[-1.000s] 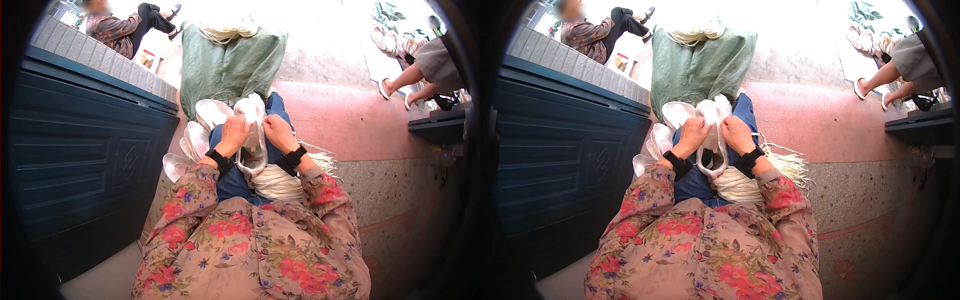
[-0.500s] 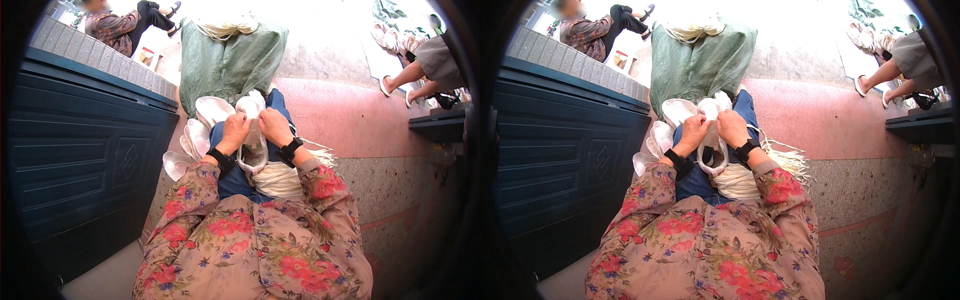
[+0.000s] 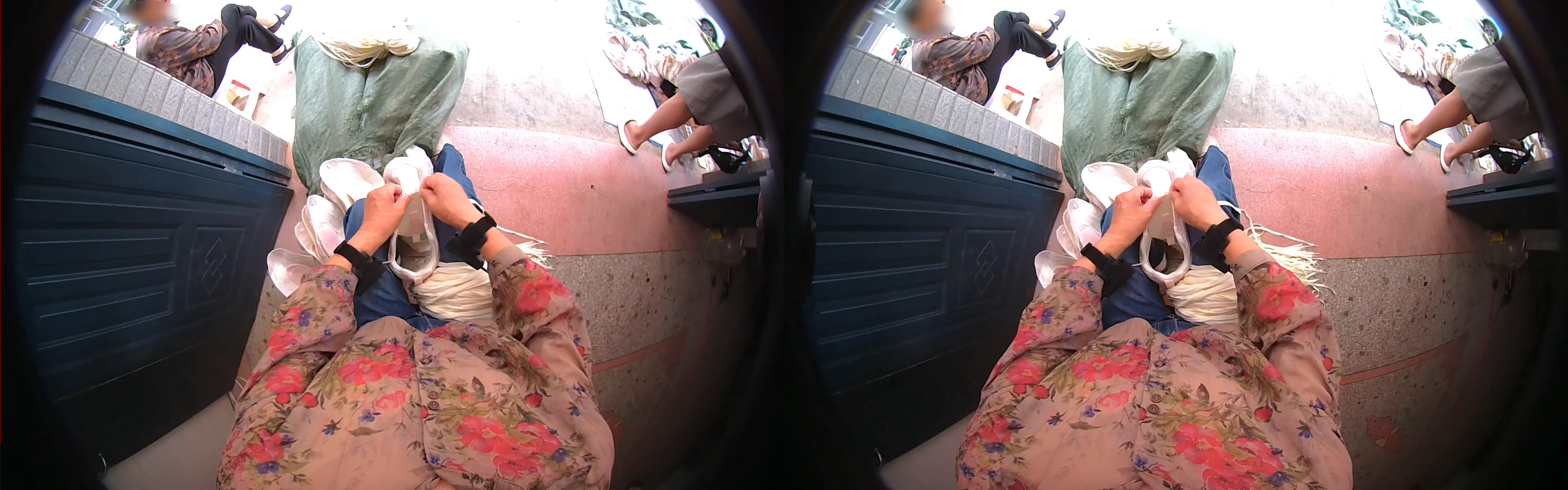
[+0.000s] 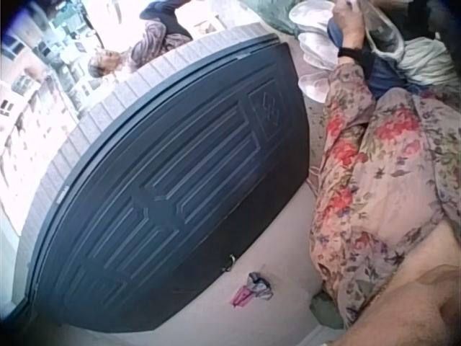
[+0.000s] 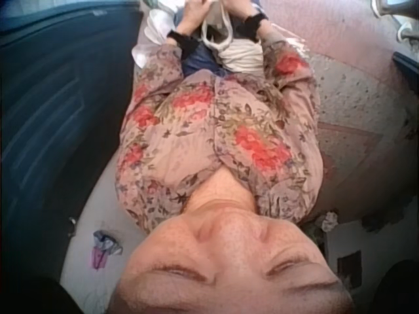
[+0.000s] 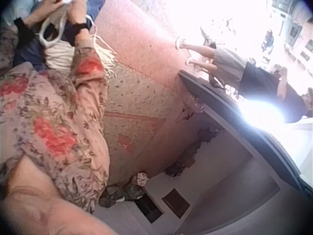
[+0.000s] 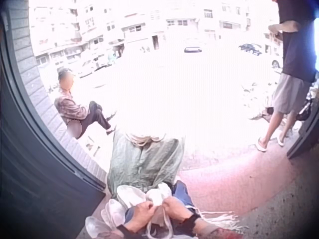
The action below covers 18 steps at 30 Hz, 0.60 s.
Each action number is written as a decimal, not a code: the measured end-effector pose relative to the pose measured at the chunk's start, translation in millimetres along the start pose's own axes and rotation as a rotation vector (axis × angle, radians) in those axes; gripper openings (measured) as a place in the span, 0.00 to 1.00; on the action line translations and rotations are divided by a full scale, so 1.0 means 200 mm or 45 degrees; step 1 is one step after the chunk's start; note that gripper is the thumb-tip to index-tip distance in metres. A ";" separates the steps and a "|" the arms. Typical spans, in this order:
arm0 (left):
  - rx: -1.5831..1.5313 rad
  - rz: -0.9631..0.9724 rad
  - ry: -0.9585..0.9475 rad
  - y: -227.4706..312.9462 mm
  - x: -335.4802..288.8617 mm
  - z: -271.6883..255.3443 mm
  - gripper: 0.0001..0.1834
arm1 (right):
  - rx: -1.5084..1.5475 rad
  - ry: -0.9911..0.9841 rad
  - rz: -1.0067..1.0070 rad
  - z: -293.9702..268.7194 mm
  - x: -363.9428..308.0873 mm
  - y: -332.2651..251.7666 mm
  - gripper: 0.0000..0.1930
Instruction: The recorder is taking white laces from a bundle and lacing them into white and pink sneakers.
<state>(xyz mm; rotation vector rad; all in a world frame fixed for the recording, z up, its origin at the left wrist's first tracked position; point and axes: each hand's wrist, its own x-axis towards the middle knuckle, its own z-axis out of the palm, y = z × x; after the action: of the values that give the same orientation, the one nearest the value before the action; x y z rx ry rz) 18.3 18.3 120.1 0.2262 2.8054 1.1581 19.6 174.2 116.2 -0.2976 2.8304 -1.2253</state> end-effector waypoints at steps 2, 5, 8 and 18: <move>-0.016 -0.014 -0.041 0.01 -0.01 -0.01 0.12 | 0.164 -0.048 0.086 0.00 0.00 0.01 0.05; -0.045 -0.022 -0.088 0.01 -0.02 -0.02 0.12 | -0.054 0.007 -0.017 0.01 0.00 0.00 0.08; -0.049 0.008 -0.077 0.01 -0.02 -0.03 0.12 | -0.277 0.106 -0.202 0.02 0.01 0.00 0.08; -0.104 0.117 0.006 0.01 -0.03 0.00 0.09 | 0.345 0.207 -0.032 0.07 -0.01 0.03 0.06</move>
<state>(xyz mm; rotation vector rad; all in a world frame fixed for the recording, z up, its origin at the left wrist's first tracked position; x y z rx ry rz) 23.7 18.4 122.6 0.3488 2.7711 1.2907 22.3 167.7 101.6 -0.2305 2.7461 -1.6866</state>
